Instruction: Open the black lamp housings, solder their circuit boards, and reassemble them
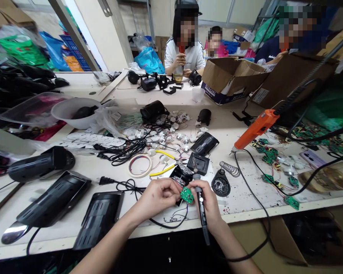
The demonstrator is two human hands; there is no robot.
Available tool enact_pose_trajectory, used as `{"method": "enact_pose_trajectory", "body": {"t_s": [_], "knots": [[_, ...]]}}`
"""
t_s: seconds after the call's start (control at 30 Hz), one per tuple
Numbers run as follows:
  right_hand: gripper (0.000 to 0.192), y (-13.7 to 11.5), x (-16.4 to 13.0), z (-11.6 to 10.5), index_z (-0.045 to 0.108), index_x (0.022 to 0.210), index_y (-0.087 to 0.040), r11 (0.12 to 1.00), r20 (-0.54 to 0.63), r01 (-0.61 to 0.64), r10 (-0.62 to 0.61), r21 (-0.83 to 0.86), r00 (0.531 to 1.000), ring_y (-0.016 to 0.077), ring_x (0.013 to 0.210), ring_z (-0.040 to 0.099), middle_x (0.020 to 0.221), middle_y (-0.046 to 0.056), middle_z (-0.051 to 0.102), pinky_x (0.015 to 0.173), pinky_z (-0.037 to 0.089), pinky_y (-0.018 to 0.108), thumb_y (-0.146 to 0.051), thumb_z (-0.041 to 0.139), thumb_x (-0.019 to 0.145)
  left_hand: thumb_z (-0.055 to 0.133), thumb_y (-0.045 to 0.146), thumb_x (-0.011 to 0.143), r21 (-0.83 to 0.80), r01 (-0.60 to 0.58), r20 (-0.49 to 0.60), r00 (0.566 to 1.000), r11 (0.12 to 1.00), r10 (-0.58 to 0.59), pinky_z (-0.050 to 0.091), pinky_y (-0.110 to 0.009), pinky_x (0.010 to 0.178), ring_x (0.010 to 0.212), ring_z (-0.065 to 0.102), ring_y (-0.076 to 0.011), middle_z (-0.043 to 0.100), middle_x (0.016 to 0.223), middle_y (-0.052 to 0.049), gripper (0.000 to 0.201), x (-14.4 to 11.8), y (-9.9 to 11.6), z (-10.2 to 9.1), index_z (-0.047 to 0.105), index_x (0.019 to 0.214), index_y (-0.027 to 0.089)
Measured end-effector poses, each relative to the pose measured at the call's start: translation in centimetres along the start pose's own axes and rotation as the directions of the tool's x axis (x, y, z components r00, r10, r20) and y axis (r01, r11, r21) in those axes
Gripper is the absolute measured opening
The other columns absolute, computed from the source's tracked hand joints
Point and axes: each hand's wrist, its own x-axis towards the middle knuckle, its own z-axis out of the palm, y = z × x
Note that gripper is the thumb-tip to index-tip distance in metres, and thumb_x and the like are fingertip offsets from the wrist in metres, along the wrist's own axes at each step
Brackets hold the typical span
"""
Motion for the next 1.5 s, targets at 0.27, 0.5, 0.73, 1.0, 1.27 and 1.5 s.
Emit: {"method": "enact_pose_trajectory", "body": {"t_s": [0.27, 0.5, 0.73, 1.0, 1.27, 1.5], "knots": [[0.016, -0.1, -0.1, -0.3, 0.058, 0.112, -0.025, 1.000, 0.001, -0.004, 0.004, -0.029, 1.000, 0.0136, 0.072, 0.063, 0.087, 0.000, 0.065, 0.064, 0.051, 0.025, -0.023, 0.048, 0.099, 0.064, 0.016, 0.066, -0.106, 0.025, 0.002, 1.000, 0.994, -0.025, 0.054, -0.021, 0.066, 0.070, 0.065, -0.0112, 0.070, 0.086, -0.005, 0.002, 0.0, -0.2, 0.5, 0.063, 0.067, 0.014], [0.017, 0.0, 0.0, -0.4, 0.058, 0.111, -0.024, 0.999, 0.022, -0.004, 0.005, -0.037, 1.000, 0.0122, 0.063, 0.060, 0.085, 0.000, 0.065, 0.060, 0.051, 0.024, -0.023, 0.049, 0.097, 0.065, 0.015, 0.064, -0.112, 0.053, -0.003, 0.999, 0.992, -0.053, 0.054, -0.022, 0.063, 0.067, 0.064, -0.0116, 0.070, 0.082, -0.004, 0.003, -0.1, 0.2, 0.5, 0.063, 0.066, 0.014], [0.016, -0.5, 0.3, -0.5, 0.059, 0.109, -0.024, 0.998, 0.014, 0.026, -0.026, -0.051, 1.000, 0.0132, 0.068, 0.063, 0.084, -0.001, 0.065, 0.062, 0.051, 0.024, -0.021, 0.049, 0.097, 0.065, 0.015, 0.065, -0.143, 0.048, 0.010, 0.999, 0.989, -0.047, 0.054, -0.022, 0.065, 0.069, 0.064, -0.0111, 0.068, 0.084, -0.004, 0.003, -0.1, 0.1, 0.6, 0.064, 0.067, 0.014], [0.019, -0.3, 0.1, -0.6, 0.059, 0.112, -0.024, 0.996, 0.031, 0.025, -0.023, -0.080, 0.999, 0.0139, 0.071, 0.063, 0.087, 0.000, 0.065, 0.065, 0.051, 0.025, -0.021, 0.050, 0.096, 0.065, 0.015, 0.066, -0.064, 0.009, -0.022, 1.000, 0.998, -0.010, 0.053, -0.021, 0.065, 0.071, 0.065, -0.0122, 0.070, 0.083, -0.005, 0.001, -0.1, -0.2, 0.8, 0.065, 0.066, 0.014], [0.017, -0.6, 0.4, -0.7, 0.059, 0.111, -0.022, 0.994, 0.023, 0.057, -0.055, -0.093, 0.998, 0.0135, 0.073, 0.064, 0.087, 0.001, 0.066, 0.065, 0.051, 0.023, -0.019, 0.049, 0.097, 0.064, 0.015, 0.064, -0.108, 0.040, -0.002, 0.999, 0.993, -0.041, 0.052, -0.021, 0.064, 0.069, 0.064, -0.0110, 0.068, 0.084, -0.004, 0.003, 0.0, 0.3, 0.7, 0.065, 0.066, 0.014], [0.016, -1.0, 0.7, -0.6, 0.060, 0.109, -0.024, 0.992, 0.014, 0.058, -0.057, -0.112, 0.998, 0.0112, 0.070, 0.064, 0.088, -0.001, 0.067, 0.062, 0.049, 0.020, -0.017, 0.052, 0.097, 0.061, 0.014, 0.065, -0.020, -0.010, -0.019, 1.000, 1.000, 0.010, 0.049, -0.019, 0.060, 0.068, 0.062, -0.0103, 0.069, 0.082, -0.004, 0.005, -0.1, 0.3, 0.8, 0.066, 0.064, 0.014]]}}
